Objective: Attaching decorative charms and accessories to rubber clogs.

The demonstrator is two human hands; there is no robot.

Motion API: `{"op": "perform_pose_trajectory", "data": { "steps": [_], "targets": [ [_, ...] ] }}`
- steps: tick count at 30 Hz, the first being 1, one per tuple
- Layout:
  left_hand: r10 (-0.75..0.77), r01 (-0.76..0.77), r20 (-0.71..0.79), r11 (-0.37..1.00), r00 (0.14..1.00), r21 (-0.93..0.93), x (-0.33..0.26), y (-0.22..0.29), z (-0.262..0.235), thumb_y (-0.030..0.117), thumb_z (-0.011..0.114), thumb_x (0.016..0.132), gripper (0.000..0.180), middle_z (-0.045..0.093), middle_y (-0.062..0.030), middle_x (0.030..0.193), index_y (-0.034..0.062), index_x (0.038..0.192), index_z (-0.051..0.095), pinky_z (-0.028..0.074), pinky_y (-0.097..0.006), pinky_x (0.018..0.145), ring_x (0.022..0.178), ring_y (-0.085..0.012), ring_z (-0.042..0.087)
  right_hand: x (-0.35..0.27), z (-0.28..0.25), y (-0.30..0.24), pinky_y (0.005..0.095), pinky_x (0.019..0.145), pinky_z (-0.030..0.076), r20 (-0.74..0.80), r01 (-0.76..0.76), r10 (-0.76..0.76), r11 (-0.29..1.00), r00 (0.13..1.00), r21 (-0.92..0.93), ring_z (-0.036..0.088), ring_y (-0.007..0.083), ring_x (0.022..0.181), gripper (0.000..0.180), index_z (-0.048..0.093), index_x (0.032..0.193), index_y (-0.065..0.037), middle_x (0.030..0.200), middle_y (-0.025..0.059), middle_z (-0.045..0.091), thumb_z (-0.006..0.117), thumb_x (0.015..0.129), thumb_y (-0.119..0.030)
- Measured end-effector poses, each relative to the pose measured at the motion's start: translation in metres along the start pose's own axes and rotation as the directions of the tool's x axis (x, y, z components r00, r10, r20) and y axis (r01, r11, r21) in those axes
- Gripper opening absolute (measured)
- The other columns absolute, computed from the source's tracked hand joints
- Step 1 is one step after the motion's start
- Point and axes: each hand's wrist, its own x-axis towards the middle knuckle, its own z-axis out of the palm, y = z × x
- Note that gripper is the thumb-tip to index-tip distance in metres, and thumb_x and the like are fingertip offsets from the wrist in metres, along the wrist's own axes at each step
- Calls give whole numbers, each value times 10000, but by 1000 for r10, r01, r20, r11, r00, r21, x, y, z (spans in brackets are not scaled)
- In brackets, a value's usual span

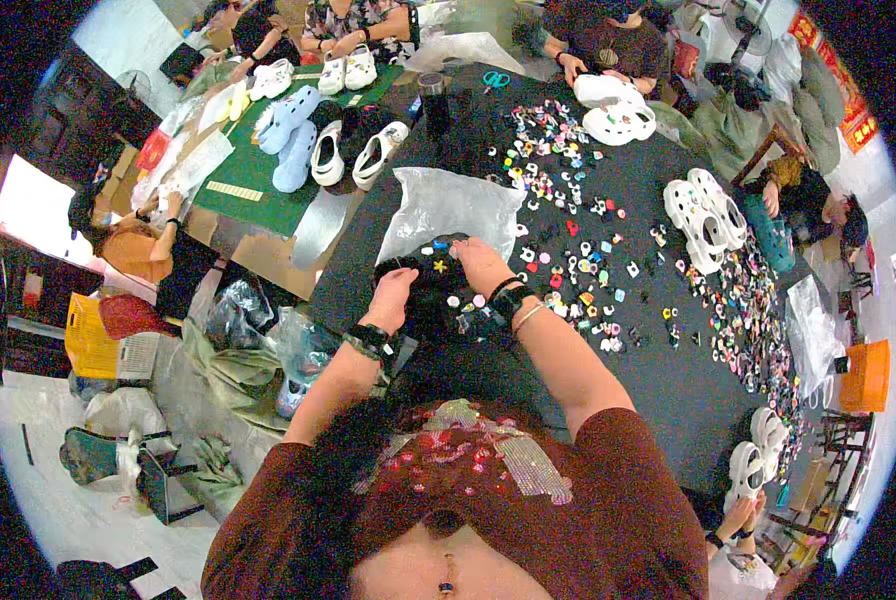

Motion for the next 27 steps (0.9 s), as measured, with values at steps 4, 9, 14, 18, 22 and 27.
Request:
{"op": "perform_pose_trajectory", "data": {
  "steps": [4, 9, 14, 18, 22, 27],
  "targets": [
    [22, -52, 131, 973, 991, 227, 0, 17, 4, 232, 590, 823, 305, 627, -85, 916, -27, 981, 621, 430, -295, 781, 868, -175, 565, -3, 14, 25, 407, 687, 499, 76, -229, 285, 880, 955, -417, 604, 311, 791, 89, 597, 796, -37, 805, 149, 577, 519, 765, -66],
    [91, -116, 86, 927, 992, 357, 9, 17, -1, 245, 582, 831, 367, 636, -113, 962, -53, 1045, 601, 439, -303, 779, 888, -170, 580, -40, 13, 93, 416, 712, 513, 83, -438, 545, 747, 835, -500, 637, 307, 843, 199, 675, 845, -83, 908, 150, 634, 494, 814, -159],
    [-103, 108, 248, 994, 963, -5, 32, 14, -3, 193, 550, 860, 269, 638, -81, 912, -30, 1003, 598, 485, -313, 707, 805, -183, 615, -77, 9, 125, 429, 747, 516, 163, -482, 572, 787, 804, -385, 604, 341, 903, 252, 575, 1007, -72, 987, 164, 573, 615, 773, -156],
    [-282, 347, 377, 931, 882, -116, 34, 31, 23, 216, 585, 860, 286, 649, -116, 956, -34, 999, 591, 514, -353, 743, 833, -221, 636, -84, 18, 147, 430, 733, 521, 192, -463, 565, 792, 802, -398, 613, 339, 887, 175, 601, 943, -59, 985, 176, 583, 573, 793, -146],
    [75, -177, 416, 961, 906, 212, 29, 26, 26, 197, 606, 849, 310, 647, -126, 989, -41, 1044, 565, 516, -361, 790, 883, -242, 638, -55, 11, 127, 439, 718, 515, 114, -537, 593, 782, 797, -315, 612, 366, 855, 152, 613, 830, -7, 956, 200, 589, 557, 797, -144],
    [-295, 371, 408, 921, 864, -120, 64, 11, 23, 127, 589, 841, 279, 641, -154, 932, -89, 1014, 549, 532, -388, 743, 846, -264, 638, -7, 10, 122, 422, 719, 497, 146, -271, 358, 868, 922, -417, 601, 357, 807, 157, 628, 786, 18, 838, 236, 599, 515, 751, -86]
  ]
}}
